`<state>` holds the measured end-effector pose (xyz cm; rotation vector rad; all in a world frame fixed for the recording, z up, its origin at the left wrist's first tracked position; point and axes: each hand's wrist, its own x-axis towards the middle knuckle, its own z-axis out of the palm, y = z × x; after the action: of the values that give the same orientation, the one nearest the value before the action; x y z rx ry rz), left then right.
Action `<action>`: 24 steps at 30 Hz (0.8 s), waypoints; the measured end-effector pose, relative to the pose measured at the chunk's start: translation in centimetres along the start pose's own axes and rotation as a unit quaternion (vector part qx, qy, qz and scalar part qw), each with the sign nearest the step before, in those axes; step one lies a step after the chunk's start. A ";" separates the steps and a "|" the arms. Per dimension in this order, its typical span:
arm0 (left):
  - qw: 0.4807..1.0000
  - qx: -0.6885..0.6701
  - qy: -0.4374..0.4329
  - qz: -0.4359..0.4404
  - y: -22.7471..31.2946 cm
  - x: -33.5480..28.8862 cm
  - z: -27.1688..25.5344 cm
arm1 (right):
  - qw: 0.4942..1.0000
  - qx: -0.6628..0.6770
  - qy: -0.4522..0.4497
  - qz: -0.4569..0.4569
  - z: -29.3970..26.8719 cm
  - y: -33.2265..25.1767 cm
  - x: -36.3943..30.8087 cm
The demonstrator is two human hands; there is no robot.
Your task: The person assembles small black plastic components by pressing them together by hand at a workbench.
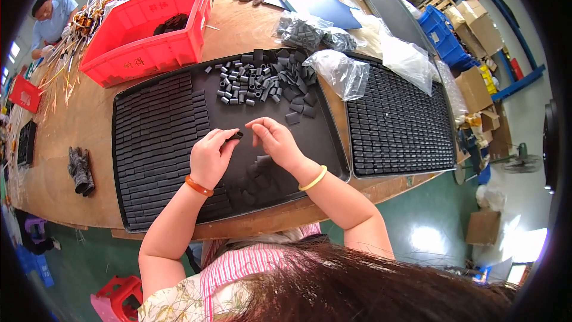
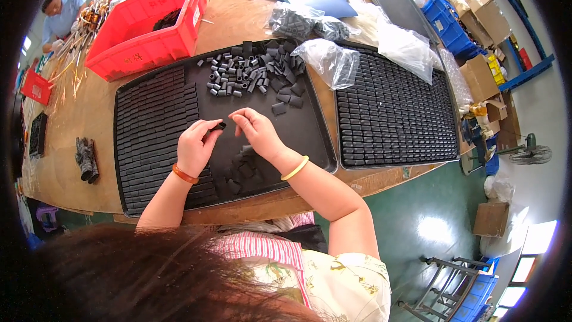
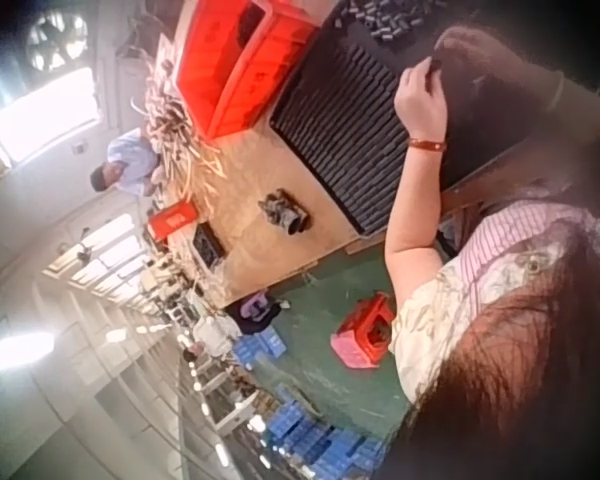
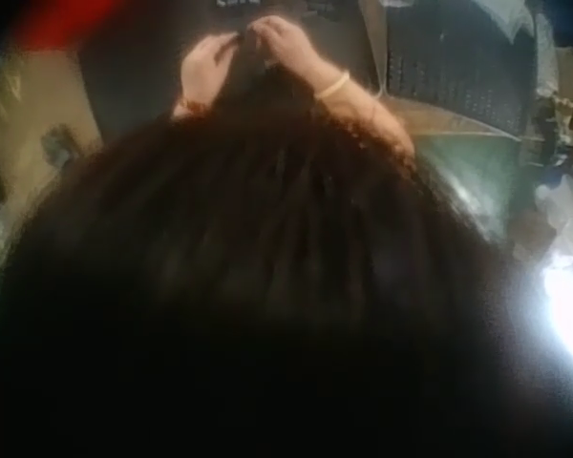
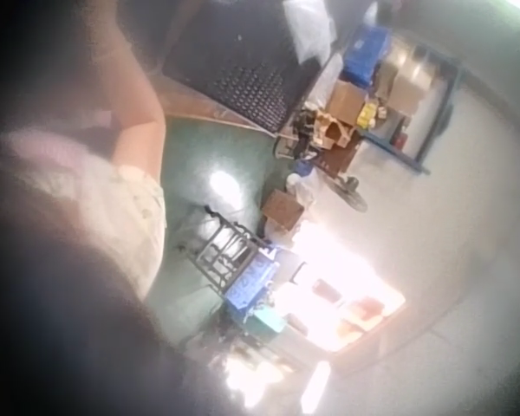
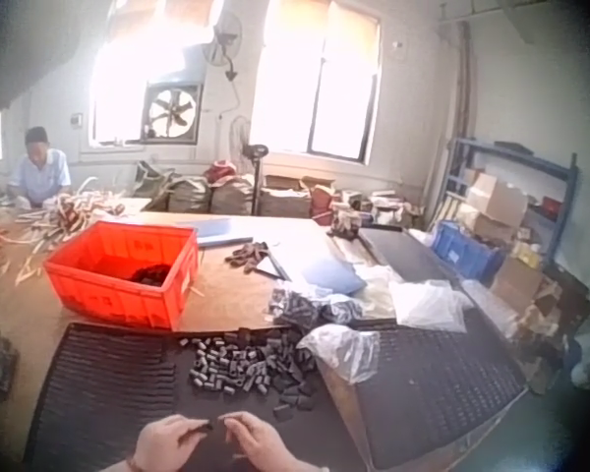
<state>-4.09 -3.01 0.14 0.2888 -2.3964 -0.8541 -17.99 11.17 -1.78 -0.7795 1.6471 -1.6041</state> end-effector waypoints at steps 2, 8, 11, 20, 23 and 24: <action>0.999 -0.021 -0.011 -0.029 0.2 0.1 -0.1 | 0.999 0.039 -0.010 0.022 -0.4 0.4 0.1; 0.998 -0.047 -0.018 -0.041 0.1 0.2 0.1 | 0.995 0.008 0.059 -0.076 0.3 0.8 0.0; 0.998 -0.036 -0.022 -0.048 0.2 0.2 0.0 | 0.997 -0.010 0.038 -0.070 0.4 0.6 -0.1; 0.998 -0.050 -0.035 -0.014 0.1 0.0 0.3 | 0.979 -0.148 0.035 -0.135 0.5 0.4 -0.1; 0.999 -0.044 -0.024 -0.010 0.1 0.0 0.4 | 0.986 -0.085 0.079 -0.118 0.8 0.4 -0.3; 0.999 -0.044 -0.024 -0.010 0.1 -0.1 0.4 | 0.986 -0.085 0.079 -0.118 0.7 0.3 -0.3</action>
<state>-4.26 -2.74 -0.10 0.2607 -2.3957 -0.9843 -17.26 11.04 -2.03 -0.9867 1.8819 -1.7424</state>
